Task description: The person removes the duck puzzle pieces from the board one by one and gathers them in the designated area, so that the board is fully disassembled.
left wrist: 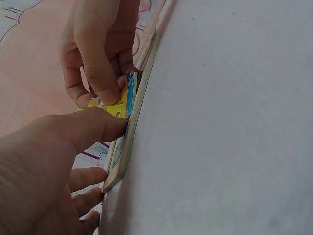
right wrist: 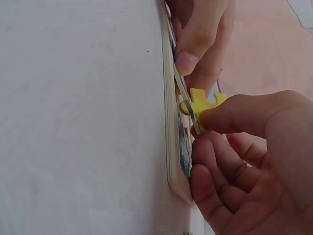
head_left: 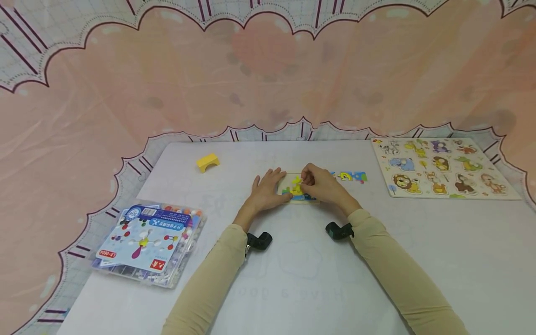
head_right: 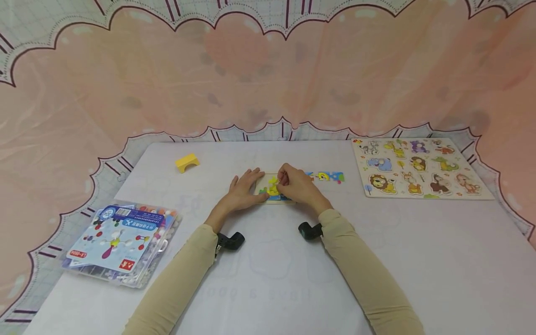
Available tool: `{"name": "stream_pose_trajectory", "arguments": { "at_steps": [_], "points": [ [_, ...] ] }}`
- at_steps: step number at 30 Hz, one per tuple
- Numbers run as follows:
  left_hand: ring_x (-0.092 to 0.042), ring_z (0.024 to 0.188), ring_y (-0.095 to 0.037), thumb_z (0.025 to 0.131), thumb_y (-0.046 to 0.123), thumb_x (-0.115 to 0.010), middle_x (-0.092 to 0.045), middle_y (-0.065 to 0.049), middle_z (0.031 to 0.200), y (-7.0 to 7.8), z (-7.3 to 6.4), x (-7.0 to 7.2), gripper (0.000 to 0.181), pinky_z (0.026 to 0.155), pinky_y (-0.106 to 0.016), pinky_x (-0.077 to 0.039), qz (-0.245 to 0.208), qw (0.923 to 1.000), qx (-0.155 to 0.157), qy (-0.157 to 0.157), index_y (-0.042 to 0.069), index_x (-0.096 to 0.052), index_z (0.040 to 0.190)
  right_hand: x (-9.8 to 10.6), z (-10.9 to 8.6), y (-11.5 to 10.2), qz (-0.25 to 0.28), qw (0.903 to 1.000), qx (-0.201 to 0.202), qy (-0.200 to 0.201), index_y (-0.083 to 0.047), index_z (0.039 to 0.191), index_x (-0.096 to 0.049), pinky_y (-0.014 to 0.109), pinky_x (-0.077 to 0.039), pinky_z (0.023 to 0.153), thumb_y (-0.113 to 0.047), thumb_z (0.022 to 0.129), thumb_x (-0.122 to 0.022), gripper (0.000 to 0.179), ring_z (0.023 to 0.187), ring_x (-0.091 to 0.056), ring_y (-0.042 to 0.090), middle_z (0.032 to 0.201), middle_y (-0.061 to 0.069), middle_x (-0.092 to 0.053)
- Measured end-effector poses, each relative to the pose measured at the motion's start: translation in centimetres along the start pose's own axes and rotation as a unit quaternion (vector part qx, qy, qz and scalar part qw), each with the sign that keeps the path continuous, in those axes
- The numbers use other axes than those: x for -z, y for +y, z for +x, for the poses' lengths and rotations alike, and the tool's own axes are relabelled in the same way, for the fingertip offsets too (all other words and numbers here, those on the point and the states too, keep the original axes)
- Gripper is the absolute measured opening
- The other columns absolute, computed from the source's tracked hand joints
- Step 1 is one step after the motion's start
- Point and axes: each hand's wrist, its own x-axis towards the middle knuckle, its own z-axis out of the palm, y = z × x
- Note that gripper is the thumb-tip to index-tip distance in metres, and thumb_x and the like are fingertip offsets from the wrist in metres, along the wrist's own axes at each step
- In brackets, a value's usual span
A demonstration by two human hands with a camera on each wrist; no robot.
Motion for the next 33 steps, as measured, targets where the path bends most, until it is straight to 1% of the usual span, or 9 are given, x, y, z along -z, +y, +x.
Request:
{"name": "stream_pose_trajectory", "arguments": {
  "at_steps": [5, 10, 13, 16, 20, 24, 27, 30, 33],
  "points": [
    [-0.009, 0.148, -0.022, 0.087, 0.041, -0.061, -0.021, -0.002, 0.158, 0.2, -0.1, 0.0, 0.072, 0.118, -0.050, 0.003, -0.007, 1.0000, 0.006, -0.003, 0.018, -0.031, 0.148, -0.1, 0.0, -0.1, -0.013, 0.9997, -0.019, -0.004, -0.007, 0.109, -0.056, 0.025, -0.043, 0.061, -0.016, 0.088, -0.060, 0.024, 0.072, -0.052, 0.016, 0.085, 0.006, -0.059],
    [-0.009, 0.149, -0.022, 0.087, 0.040, -0.062, -0.021, -0.001, 0.158, 0.3, -0.3, 0.0, 0.071, 0.118, -0.050, 0.003, -0.012, 0.9999, 0.010, -0.002, 0.019, -0.032, 0.148, -0.2, 0.1, 0.0, -0.025, 0.9995, -0.017, -0.004, -0.007, 0.108, -0.060, 0.026, -0.043, 0.066, -0.018, 0.088, -0.060, 0.023, 0.076, -0.052, 0.017, 0.086, 0.005, -0.060],
    [-0.009, 0.148, -0.022, 0.087, 0.040, -0.062, -0.021, -0.002, 0.158, 0.3, -0.3, 0.0, 0.071, 0.118, -0.050, 0.003, -0.010, 0.9999, 0.009, 0.000, 0.019, -0.032, 0.148, -0.1, 0.0, 0.1, -0.019, 0.9998, -0.003, -0.008, -0.007, 0.103, -0.059, 0.027, -0.045, 0.068, -0.017, 0.088, -0.060, 0.018, 0.078, -0.053, 0.018, 0.086, 0.006, -0.061],
    [-0.011, 0.148, -0.023, 0.087, 0.040, -0.060, -0.022, -0.003, 0.158, 0.4, -0.3, 0.0, 0.070, 0.118, -0.052, 0.002, -0.001, 1.0000, 0.002, 0.005, 0.017, -0.033, 0.147, 0.1, -0.1, 0.2, -0.010, 0.9996, 0.017, -0.019, -0.009, 0.096, -0.056, 0.028, -0.046, 0.069, -0.016, 0.089, -0.060, 0.010, 0.079, -0.054, 0.018, 0.086, 0.005, -0.061],
    [-0.012, 0.148, -0.025, 0.087, 0.043, -0.058, -0.023, -0.005, 0.158, 0.3, -0.3, -0.2, 0.071, 0.117, -0.054, 0.000, 0.014, 0.9998, -0.007, 0.011, 0.016, -0.033, 0.147, 0.5, -0.3, 0.4, 0.003, 0.9988, 0.038, -0.032, -0.011, 0.091, -0.053, 0.028, -0.045, 0.069, -0.014, 0.090, -0.061, 0.009, 0.078, -0.053, 0.018, 0.084, 0.004, -0.060],
    [-0.012, 0.148, -0.025, 0.087, 0.050, -0.056, -0.022, -0.004, 0.158, 0.2, -0.3, -0.5, 0.074, 0.117, -0.054, -0.001, 0.029, 0.9994, -0.008, 0.017, 0.017, -0.032, 0.147, 0.7, -0.3, 0.6, 0.000, 0.9978, 0.056, -0.036, -0.011, 0.092, -0.054, 0.030, -0.046, 0.072, -0.014, 0.091, -0.061, 0.008, 0.080, -0.053, 0.017, 0.085, 0.003, -0.060],
    [-0.011, 0.148, -0.025, 0.086, 0.054, -0.055, -0.022, -0.004, 0.158, 0.2, -0.3, -0.8, 0.075, 0.117, -0.054, -0.002, 0.037, 0.9991, -0.006, 0.021, 0.018, -0.032, 0.148, 0.8, -0.3, 0.6, -0.006, 0.9968, 0.070, -0.039, -0.011, 0.093, -0.056, 0.033, -0.049, 0.078, -0.014, 0.092, -0.061, 0.006, 0.084, -0.055, 0.017, 0.088, 0.003, -0.062],
    [-0.011, 0.148, -0.024, 0.087, 0.054, -0.056, -0.021, -0.003, 0.158, 0.2, -0.2, -0.8, 0.075, 0.118, -0.053, -0.001, 0.039, 0.9991, -0.001, 0.019, 0.019, -0.031, 0.148, 0.8, -0.2, 0.6, -0.005, 0.9950, 0.088, -0.048, -0.010, 0.094, -0.059, 0.037, -0.051, 0.085, -0.014, 0.092, -0.060, 0.005, 0.088, -0.058, 0.017, 0.091, 0.002, -0.064],
    [-0.011, 0.148, -0.024, 0.087, 0.051, -0.057, -0.021, -0.003, 0.158, 0.3, -0.1, -0.7, 0.074, 0.117, -0.053, -0.001, 0.041, 0.9990, 0.000, 0.016, 0.019, -0.030, 0.148, 1.0, -0.1, 0.7, -0.004, 0.9929, 0.105, -0.056, -0.009, 0.093, -0.060, 0.038, -0.051, 0.087, -0.013, 0.092, -0.061, 0.004, 0.091, -0.060, 0.016, 0.093, 0.001, -0.066]
  ]
}}
